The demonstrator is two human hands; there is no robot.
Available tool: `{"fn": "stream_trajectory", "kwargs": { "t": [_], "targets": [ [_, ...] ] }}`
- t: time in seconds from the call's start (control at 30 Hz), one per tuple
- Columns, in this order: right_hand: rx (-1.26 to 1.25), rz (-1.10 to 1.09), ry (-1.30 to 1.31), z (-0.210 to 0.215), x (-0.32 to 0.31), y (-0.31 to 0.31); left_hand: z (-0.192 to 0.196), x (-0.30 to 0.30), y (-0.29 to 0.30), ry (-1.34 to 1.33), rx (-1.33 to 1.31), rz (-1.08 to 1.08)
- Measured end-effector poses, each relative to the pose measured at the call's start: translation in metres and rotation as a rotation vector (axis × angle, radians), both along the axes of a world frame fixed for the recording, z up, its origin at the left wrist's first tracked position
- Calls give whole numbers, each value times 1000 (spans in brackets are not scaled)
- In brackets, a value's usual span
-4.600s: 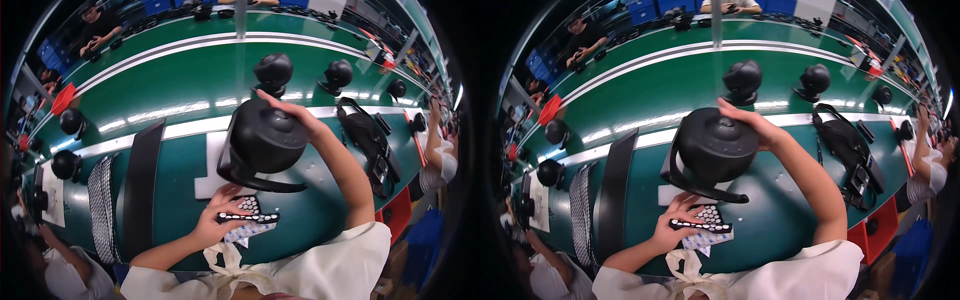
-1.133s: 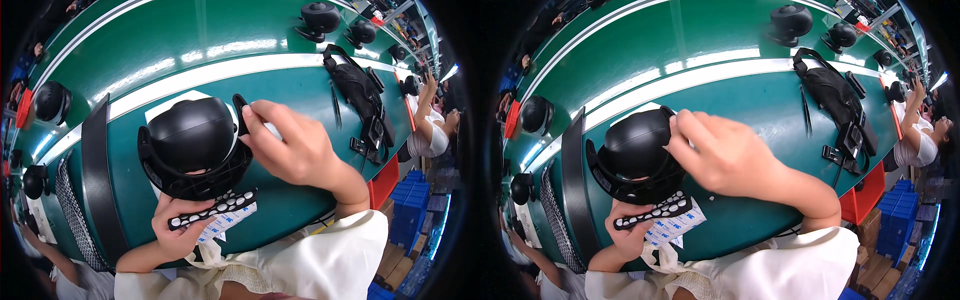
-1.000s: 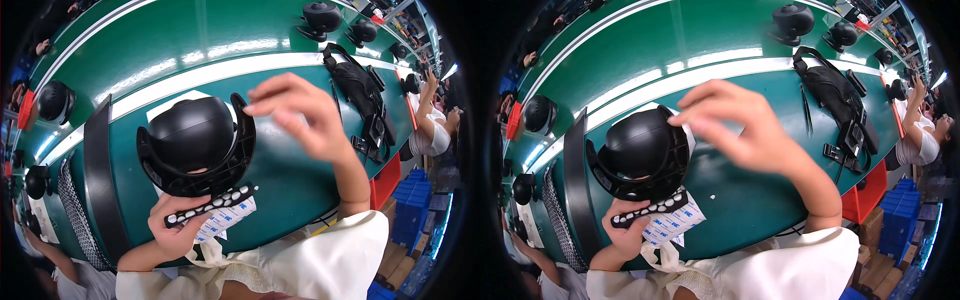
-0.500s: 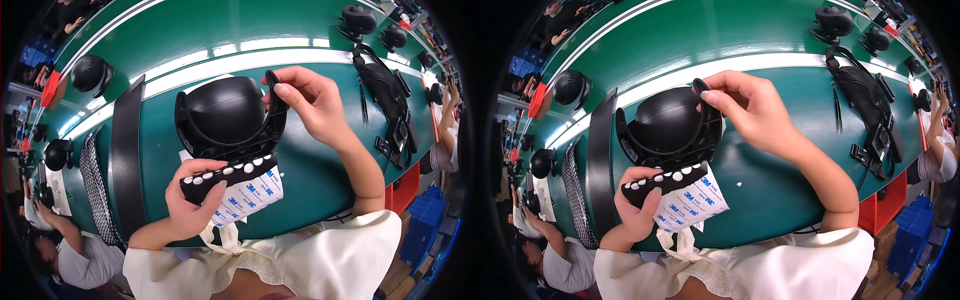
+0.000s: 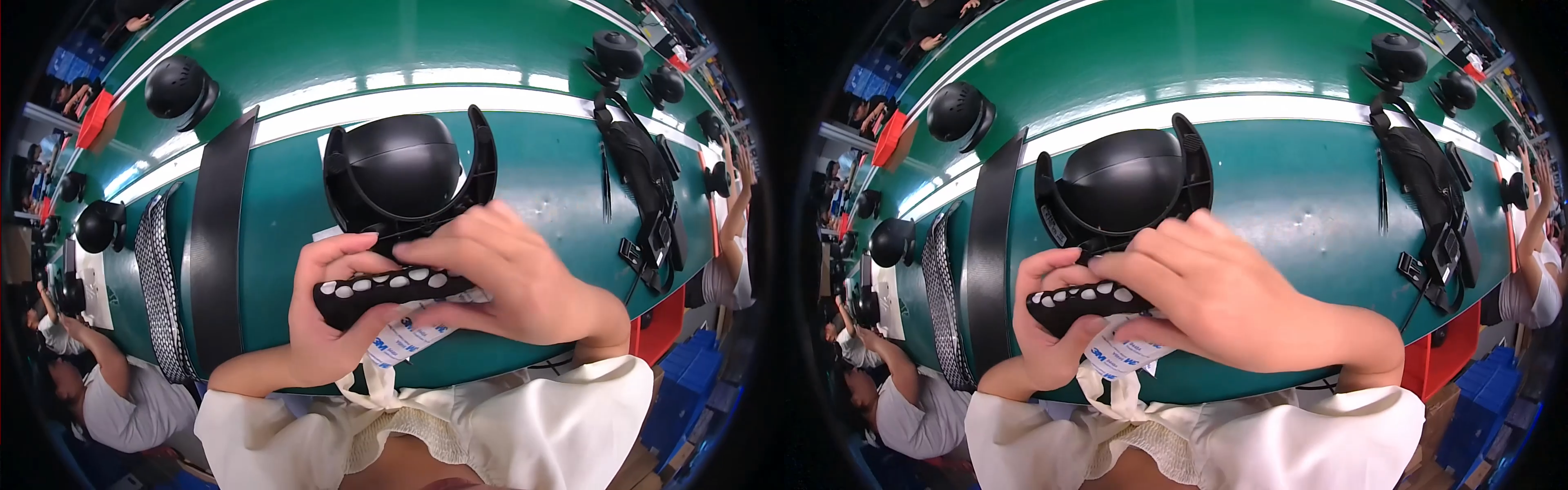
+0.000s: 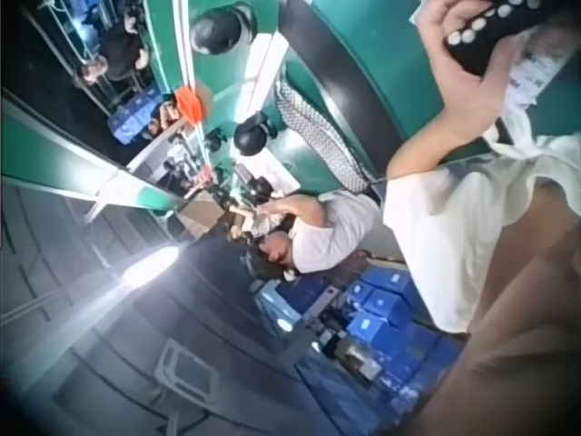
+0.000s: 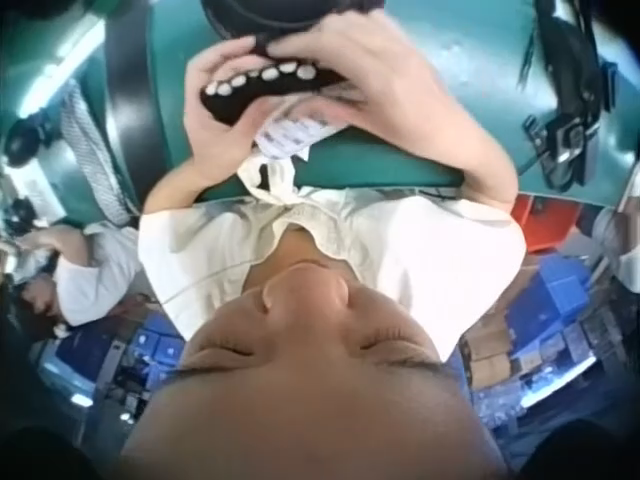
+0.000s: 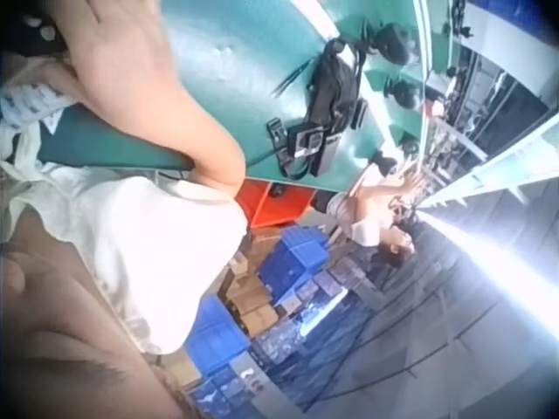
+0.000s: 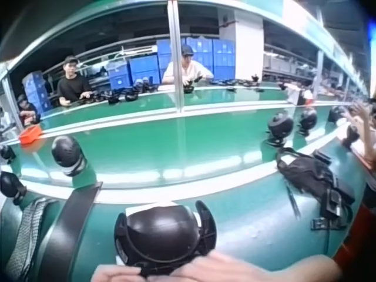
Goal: Assembling black plastic helmet components on a factory production line.
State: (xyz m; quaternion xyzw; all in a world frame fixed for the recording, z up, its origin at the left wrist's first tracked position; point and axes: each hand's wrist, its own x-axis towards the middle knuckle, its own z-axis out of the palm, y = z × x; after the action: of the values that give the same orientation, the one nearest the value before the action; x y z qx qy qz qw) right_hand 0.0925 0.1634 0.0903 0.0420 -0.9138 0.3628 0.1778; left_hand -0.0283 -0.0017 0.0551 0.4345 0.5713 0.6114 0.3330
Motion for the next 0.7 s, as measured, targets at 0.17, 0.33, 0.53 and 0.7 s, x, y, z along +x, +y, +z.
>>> {"fn": "stream_trajectory", "kwargs": {
  "t": [0.17, 0.33, 0.53, 0.7],
  "targets": [
    [-147, 143, -42, -7, -4, 1, -2, -8, -11, 231, 105, -31],
    [-107, 59, 5, 5, -5, -4, 3, -1, -7, 404, 82, 107],
    [90, 2, 195, 5, -7, -17, 2, -6, -9, 527, 105, 106],
    [81, 79, 332, 5, -6, -11, 4, -6, -10, 476, 59, 157]
  ]
}}
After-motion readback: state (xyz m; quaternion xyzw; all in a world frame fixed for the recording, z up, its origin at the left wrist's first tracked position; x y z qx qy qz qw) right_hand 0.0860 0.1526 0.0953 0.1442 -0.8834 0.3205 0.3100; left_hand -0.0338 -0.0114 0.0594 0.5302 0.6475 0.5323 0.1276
